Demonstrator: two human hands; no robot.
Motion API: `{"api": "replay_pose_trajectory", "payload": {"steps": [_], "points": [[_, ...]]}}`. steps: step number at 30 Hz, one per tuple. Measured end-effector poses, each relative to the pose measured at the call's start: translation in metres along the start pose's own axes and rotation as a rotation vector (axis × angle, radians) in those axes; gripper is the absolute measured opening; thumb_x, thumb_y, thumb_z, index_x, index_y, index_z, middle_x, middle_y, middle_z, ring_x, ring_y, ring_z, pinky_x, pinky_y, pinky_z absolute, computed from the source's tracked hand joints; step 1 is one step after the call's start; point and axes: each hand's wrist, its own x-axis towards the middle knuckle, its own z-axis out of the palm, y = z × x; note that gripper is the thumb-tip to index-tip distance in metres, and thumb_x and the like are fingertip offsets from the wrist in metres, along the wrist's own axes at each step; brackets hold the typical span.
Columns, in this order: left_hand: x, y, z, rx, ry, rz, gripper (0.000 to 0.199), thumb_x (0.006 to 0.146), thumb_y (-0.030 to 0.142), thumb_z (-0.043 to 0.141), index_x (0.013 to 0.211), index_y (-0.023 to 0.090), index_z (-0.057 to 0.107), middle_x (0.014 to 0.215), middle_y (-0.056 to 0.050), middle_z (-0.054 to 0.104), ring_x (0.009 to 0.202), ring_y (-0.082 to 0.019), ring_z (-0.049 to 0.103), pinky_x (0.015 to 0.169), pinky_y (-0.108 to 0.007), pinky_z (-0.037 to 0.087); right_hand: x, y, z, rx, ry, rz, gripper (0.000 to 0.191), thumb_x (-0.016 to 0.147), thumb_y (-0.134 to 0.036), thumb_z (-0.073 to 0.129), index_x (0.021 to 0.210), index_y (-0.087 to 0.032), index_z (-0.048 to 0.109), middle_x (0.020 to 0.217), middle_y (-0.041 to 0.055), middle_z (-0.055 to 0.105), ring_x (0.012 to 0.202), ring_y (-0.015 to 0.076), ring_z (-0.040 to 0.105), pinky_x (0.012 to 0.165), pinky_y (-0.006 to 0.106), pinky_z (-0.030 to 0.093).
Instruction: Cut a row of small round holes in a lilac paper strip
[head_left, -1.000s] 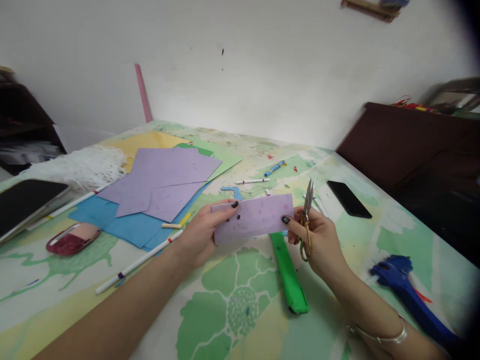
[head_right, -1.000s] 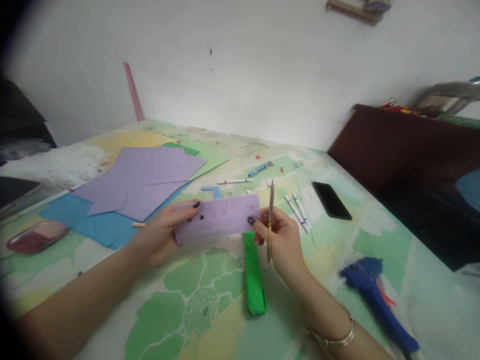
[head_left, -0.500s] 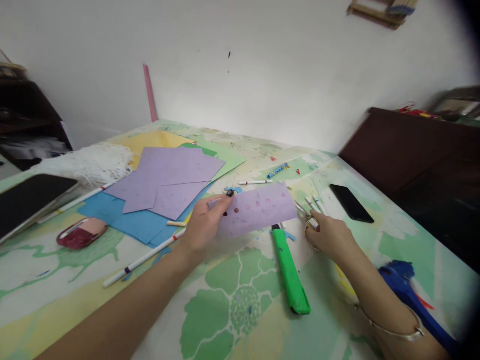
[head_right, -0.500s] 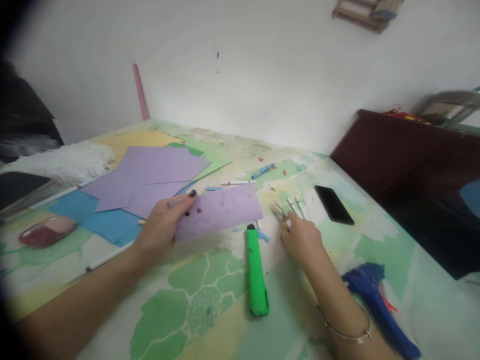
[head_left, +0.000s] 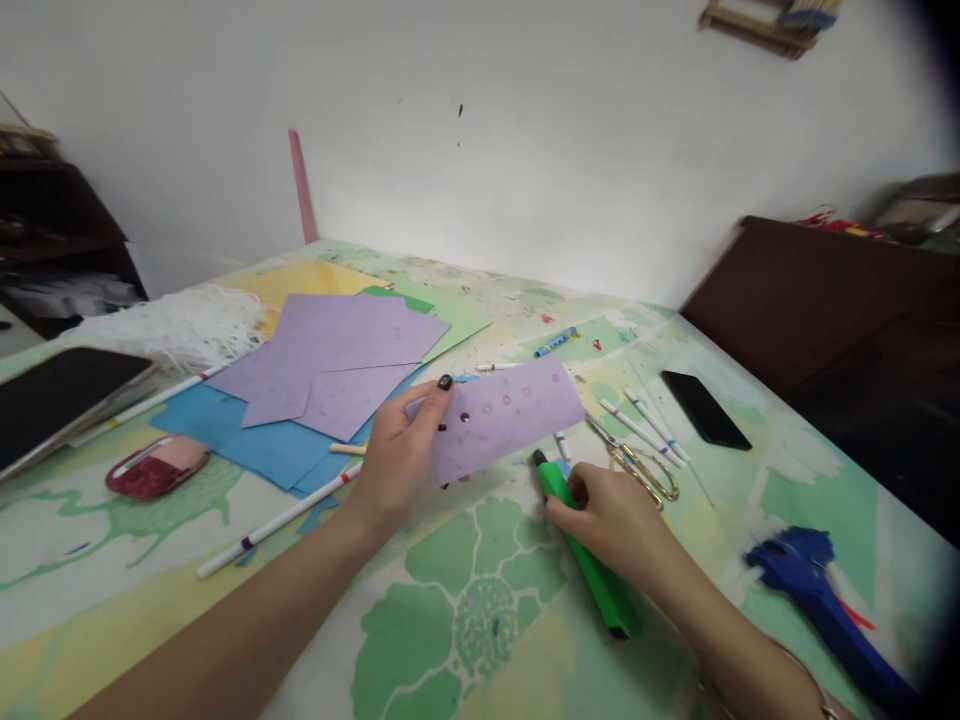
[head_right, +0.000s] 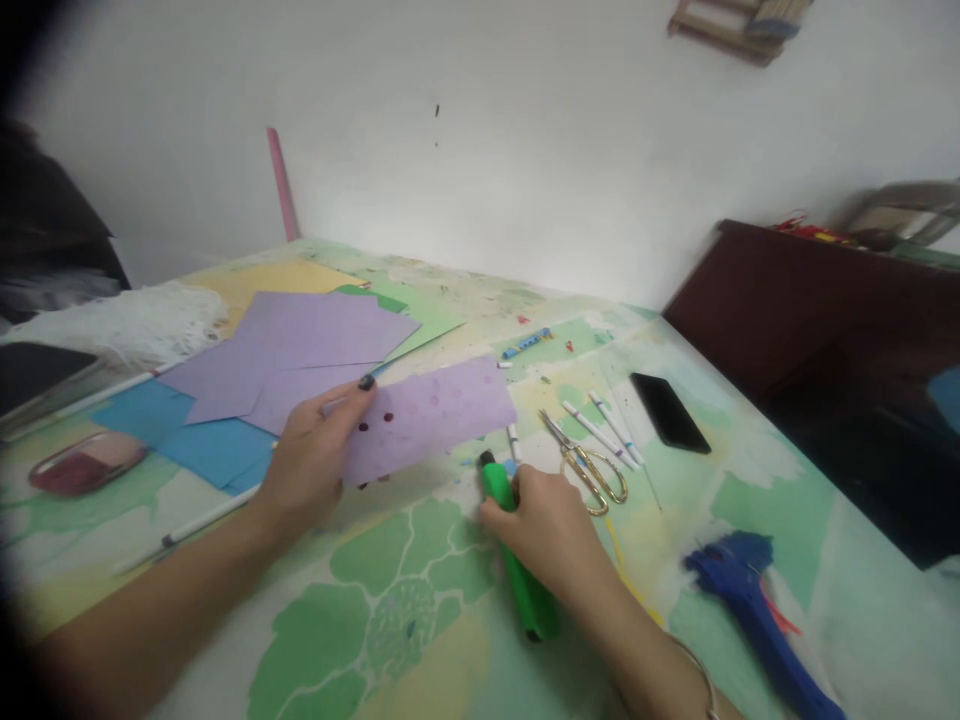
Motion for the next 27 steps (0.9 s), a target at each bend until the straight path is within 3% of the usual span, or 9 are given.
{"api": "replay_pose_trajectory", "payload": {"steps": [3, 8, 11, 14, 17, 21, 25, 27], "points": [[0.002, 0.001, 0.001, -0.051, 0.003, -0.031, 0.036, 0.081, 0.056, 0.061, 0.075, 0.021, 0.058, 0.054, 0.003, 0.058, 0.035, -0.013, 0.053, 0.027, -0.022, 0.032, 0.001, 0.000, -0.004, 0.198, -0.022, -0.045, 0.023, 0.080, -0.032, 0.051, 0.063, -0.021, 0.040, 0.060, 0.0014, 0.055, 0.059, 0.0169, 0.051, 0.054, 0.027, 0.028], [0.005, 0.005, 0.002, -0.144, 0.012, -0.042, 0.031, 0.081, 0.049, 0.063, 0.081, 0.019, 0.055, 0.058, 0.003, 0.058, 0.036, -0.013, 0.057, 0.025, -0.020, 0.033, -0.001, -0.002, 0.001, 1.132, -0.366, 0.000, 0.027, 0.086, -0.046, 0.055, 0.092, -0.023, 0.043, 0.063, -0.0039, 0.059, 0.053, 0.0151, 0.058, 0.052, 0.027, 0.043], [0.005, 0.007, 0.003, -0.202, -0.018, -0.020, 0.025, 0.081, 0.039, 0.065, 0.085, 0.018, 0.054, 0.067, 0.003, 0.060, 0.046, -0.014, 0.063, 0.030, -0.018, 0.039, 0.001, 0.000, 0.008, 1.414, -0.434, 0.013, 0.032, 0.080, -0.042, 0.067, 0.096, -0.018, 0.053, 0.066, -0.0031, 0.056, 0.054, 0.0110, 0.057, 0.054, 0.025, 0.045], [0.004, 0.008, 0.003, -0.247, -0.071, -0.001, 0.021, 0.077, 0.027, 0.069, 0.088, 0.018, 0.053, 0.081, 0.001, 0.064, 0.058, -0.015, 0.068, 0.038, -0.018, 0.047, 0.003, 0.004, 0.010, 1.515, -0.488, -0.030, 0.037, 0.071, -0.025, 0.078, 0.102, -0.016, 0.061, 0.084, 0.0020, 0.059, 0.068, 0.0101, 0.058, 0.061, 0.022, 0.046], [0.004, 0.007, 0.002, -0.269, -0.118, 0.001, 0.024, 0.076, 0.023, 0.070, 0.092, 0.018, 0.054, 0.087, 0.001, 0.064, 0.065, -0.016, 0.070, 0.044, -0.019, 0.051, 0.003, 0.005, 0.007, 1.508, -0.455, -0.068, 0.047, 0.065, -0.012, 0.080, 0.108, -0.018, 0.064, 0.095, 0.0027, 0.059, 0.076, 0.0103, 0.057, 0.062, 0.019, 0.045], [0.005, 0.005, 0.001, -0.267, -0.152, -0.019, 0.028, 0.077, 0.025, 0.072, 0.099, 0.016, 0.058, 0.088, 0.000, 0.064, 0.064, -0.015, 0.069, 0.045, -0.017, 0.051, 0.002, 0.000, 0.000, 1.534, -0.444, -0.064, 0.032, 0.070, -0.014, 0.074, 0.101, -0.015, 0.066, 0.093, 0.0030, 0.060, 0.068, 0.0088, 0.058, 0.059, 0.020, 0.046], [0.006, 0.003, 0.000, -0.270, -0.141, -0.037, 0.030, 0.078, 0.027, 0.073, 0.101, 0.014, 0.060, 0.090, -0.001, 0.065, 0.060, -0.011, 0.067, 0.044, -0.015, 0.048, 0.000, -0.001, -0.003, 1.539, -0.400, 0.022, 0.036, 0.070, -0.014, 0.072, 0.105, -0.016, 0.064, 0.094, 0.0030, 0.062, 0.050, 0.0031, 0.050, 0.039, 0.015, 0.032], [0.005, 0.002, 0.000, -0.276, -0.133, -0.041, 0.029, 0.078, 0.027, 0.073, 0.100, 0.014, 0.060, 0.088, -0.001, 0.065, 0.060, -0.011, 0.067, 0.044, -0.015, 0.048, -0.001, 0.000, -0.003, 1.590, -0.368, 0.051, 0.033, 0.073, -0.016, 0.069, 0.105, -0.017, 0.062, 0.099, 0.0057, 0.065, 0.050, 0.0044, 0.051, 0.038, 0.016, 0.031]]}}
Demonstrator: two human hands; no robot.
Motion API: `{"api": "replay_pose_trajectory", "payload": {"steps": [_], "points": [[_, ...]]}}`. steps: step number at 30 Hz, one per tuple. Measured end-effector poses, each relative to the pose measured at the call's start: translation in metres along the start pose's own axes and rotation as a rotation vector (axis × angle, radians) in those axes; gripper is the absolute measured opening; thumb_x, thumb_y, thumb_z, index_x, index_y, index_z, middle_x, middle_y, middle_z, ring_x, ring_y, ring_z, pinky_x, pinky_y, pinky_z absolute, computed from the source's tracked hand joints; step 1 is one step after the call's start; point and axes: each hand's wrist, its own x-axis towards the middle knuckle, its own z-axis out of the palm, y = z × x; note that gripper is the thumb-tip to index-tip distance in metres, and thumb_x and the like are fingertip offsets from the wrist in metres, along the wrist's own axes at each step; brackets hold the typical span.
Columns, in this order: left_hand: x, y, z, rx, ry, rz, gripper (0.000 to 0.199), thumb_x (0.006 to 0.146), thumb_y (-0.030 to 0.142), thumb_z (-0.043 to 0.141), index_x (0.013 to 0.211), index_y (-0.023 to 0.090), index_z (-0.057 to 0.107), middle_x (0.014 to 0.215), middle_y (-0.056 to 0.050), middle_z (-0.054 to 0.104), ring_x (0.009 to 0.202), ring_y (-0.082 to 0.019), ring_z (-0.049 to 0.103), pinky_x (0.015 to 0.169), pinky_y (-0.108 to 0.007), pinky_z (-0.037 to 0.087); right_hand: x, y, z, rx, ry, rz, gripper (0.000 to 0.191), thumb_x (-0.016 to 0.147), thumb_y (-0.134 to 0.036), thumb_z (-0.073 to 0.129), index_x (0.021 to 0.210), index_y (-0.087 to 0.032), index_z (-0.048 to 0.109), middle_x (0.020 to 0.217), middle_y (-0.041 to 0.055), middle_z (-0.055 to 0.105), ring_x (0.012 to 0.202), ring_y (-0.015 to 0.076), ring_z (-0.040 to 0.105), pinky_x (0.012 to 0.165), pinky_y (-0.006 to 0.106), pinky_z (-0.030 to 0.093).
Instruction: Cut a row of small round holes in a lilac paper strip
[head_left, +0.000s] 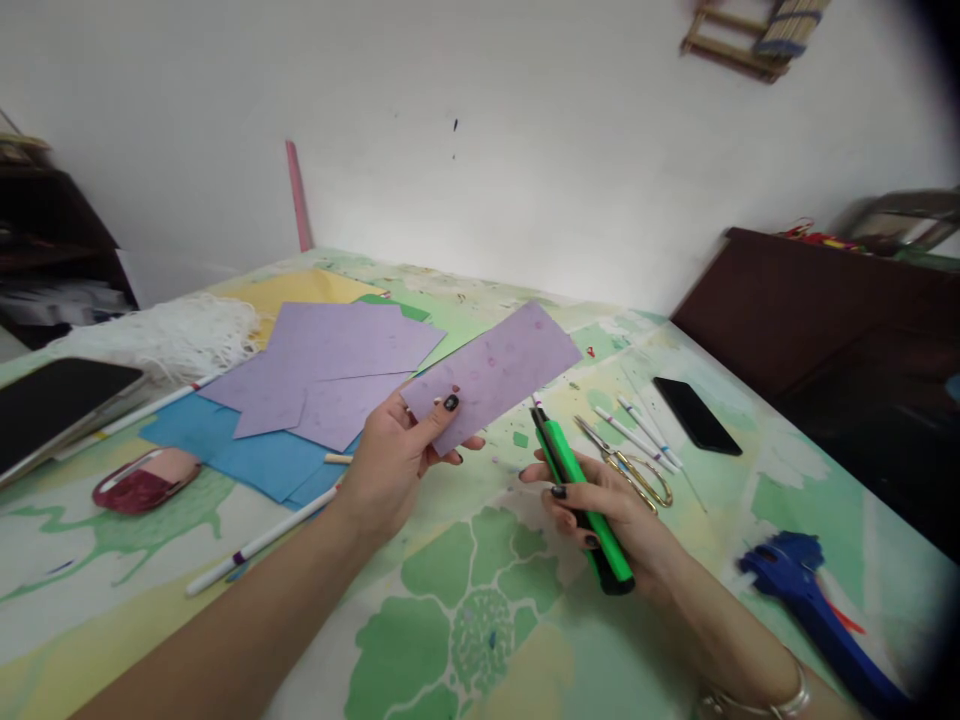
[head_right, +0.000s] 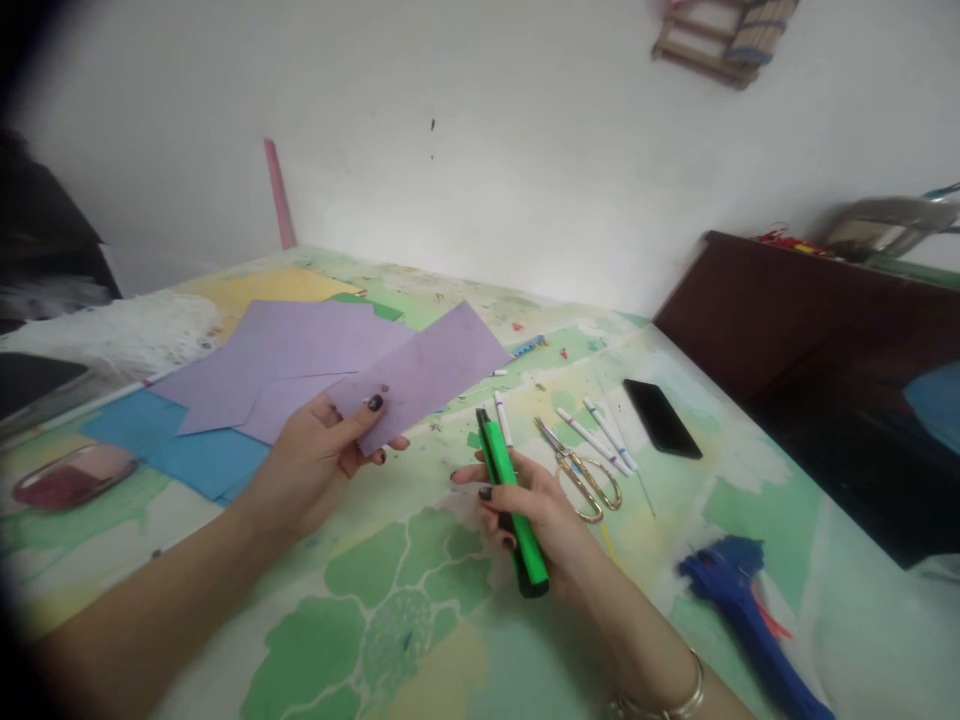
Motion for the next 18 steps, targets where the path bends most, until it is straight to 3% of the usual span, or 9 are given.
{"api": "replay_pose_trajectory", "payload": {"steps": [4, 9, 13, 16, 18], "points": [[-0.001, 0.000, 0.002, -0.028, 0.014, -0.017, 0.021, 0.082, 0.029, 0.068, 0.093, 0.015, 0.058, 0.078, 0.000, 0.064, 0.054, -0.010, 0.063, 0.042, -0.016, 0.045, -0.001, 0.004, 0.002, 0.075, -0.013, 0.013, 0.025, 0.082, -0.026, 0.061, 0.105, -0.015, 0.061, 0.102, 0.0089, 0.066, 0.063, 0.0110, 0.060, 0.051, 0.022, 0.046], [-0.003, 0.001, 0.004, -0.064, 0.011, -0.049, 0.014, 0.085, 0.027, 0.062, 0.091, 0.015, 0.057, 0.072, 0.002, 0.061, 0.048, -0.009, 0.058, 0.042, -0.018, 0.042, -0.001, 0.007, 0.004, 0.006, -0.068, 0.028, 0.029, 0.079, -0.017, 0.065, 0.108, -0.018, 0.058, 0.089, 0.0014, 0.060, 0.057, 0.0072, 0.055, 0.049, 0.020, 0.043], [-0.003, 0.001, 0.004, -0.080, 0.021, -0.075, 0.010, 0.086, 0.024, 0.059, 0.090, 0.015, 0.056, 0.069, 0.003, 0.059, 0.047, -0.008, 0.056, 0.042, -0.018, 0.042, 0.001, 0.008, 0.002, 0.029, -0.152, -0.017, 0.050, 0.063, -0.001, 0.069, 0.108, -0.018, 0.057, 0.108, 0.0053, 0.061, 0.073, 0.0105, 0.062, 0.061, 0.021, 0.048], [-0.003, 0.000, 0.004, -0.077, 0.018, -0.083, 0.010, 0.087, 0.024, 0.058, 0.089, 0.014, 0.056, 0.068, 0.003, 0.058, 0.047, -0.008, 0.056, 0.043, -0.017, 0.042, 0.002, 0.010, 0.002, 0.049, -0.179, 0.009, 0.053, 0.066, -0.004, 0.071, 0.115, -0.019, 0.056, 0.126, 0.0100, 0.056, 0.095, 0.0199, 0.067, 0.084, 0.031, 0.051], [-0.003, -0.001, 0.004, -0.072, 0.014, -0.079, 0.010, 0.087, 0.024, 0.058, 0.090, 0.015, 0.056, 0.068, 0.003, 0.058, 0.047, -0.007, 0.055, 0.043, -0.017, 0.041, 0.002, 0.011, 0.004, 0.048, -0.193, 0.025, 0.048, 0.073, -0.011, 0.070, 0.118, -0.019, 0.056, 0.134, 0.0118, 0.052, 0.100, 0.0240, 0.067, 0.090, 0.037, 0.050]]}}
